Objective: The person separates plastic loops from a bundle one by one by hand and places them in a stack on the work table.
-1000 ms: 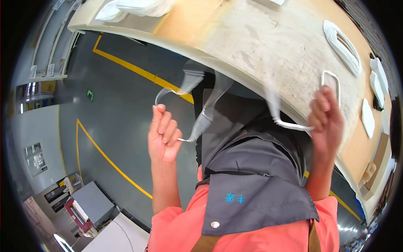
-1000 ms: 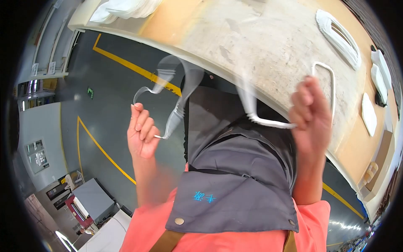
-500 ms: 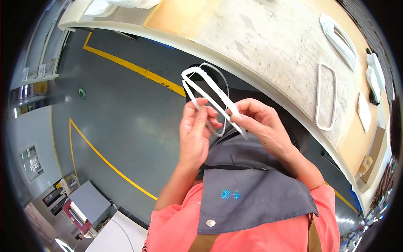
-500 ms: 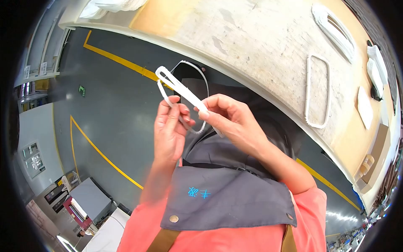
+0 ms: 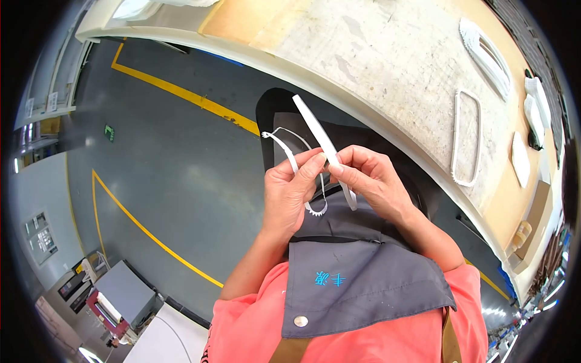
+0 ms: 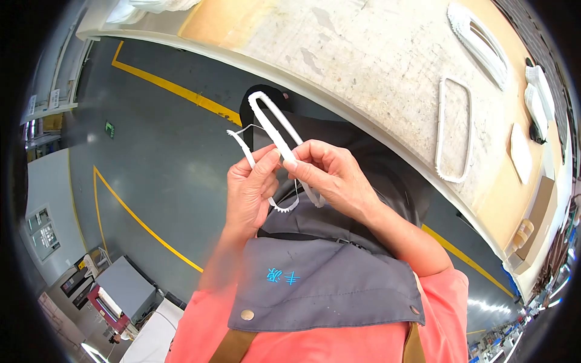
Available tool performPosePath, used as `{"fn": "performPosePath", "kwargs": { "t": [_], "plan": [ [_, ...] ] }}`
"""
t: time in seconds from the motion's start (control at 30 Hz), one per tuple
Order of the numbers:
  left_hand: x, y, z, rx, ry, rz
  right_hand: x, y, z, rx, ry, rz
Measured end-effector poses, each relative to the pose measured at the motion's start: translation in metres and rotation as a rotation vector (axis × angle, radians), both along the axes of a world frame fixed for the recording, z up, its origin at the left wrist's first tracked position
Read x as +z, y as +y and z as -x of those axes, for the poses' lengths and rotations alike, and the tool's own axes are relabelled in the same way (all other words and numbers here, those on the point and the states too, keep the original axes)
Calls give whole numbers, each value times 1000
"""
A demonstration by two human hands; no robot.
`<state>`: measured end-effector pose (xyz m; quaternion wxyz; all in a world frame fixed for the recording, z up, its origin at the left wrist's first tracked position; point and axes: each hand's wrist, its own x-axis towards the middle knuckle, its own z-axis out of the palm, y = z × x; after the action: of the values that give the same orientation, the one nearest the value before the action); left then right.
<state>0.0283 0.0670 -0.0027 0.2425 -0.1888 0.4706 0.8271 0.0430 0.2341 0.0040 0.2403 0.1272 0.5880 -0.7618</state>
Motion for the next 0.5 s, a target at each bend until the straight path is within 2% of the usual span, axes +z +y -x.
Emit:
{"fn": "performPosePath", "kwargs": {
  "t": [0.5],
  "plan": [
    [-4,-5,-2,-73,152,108,-4,0,-2,11,9,-66]
  ]
}}
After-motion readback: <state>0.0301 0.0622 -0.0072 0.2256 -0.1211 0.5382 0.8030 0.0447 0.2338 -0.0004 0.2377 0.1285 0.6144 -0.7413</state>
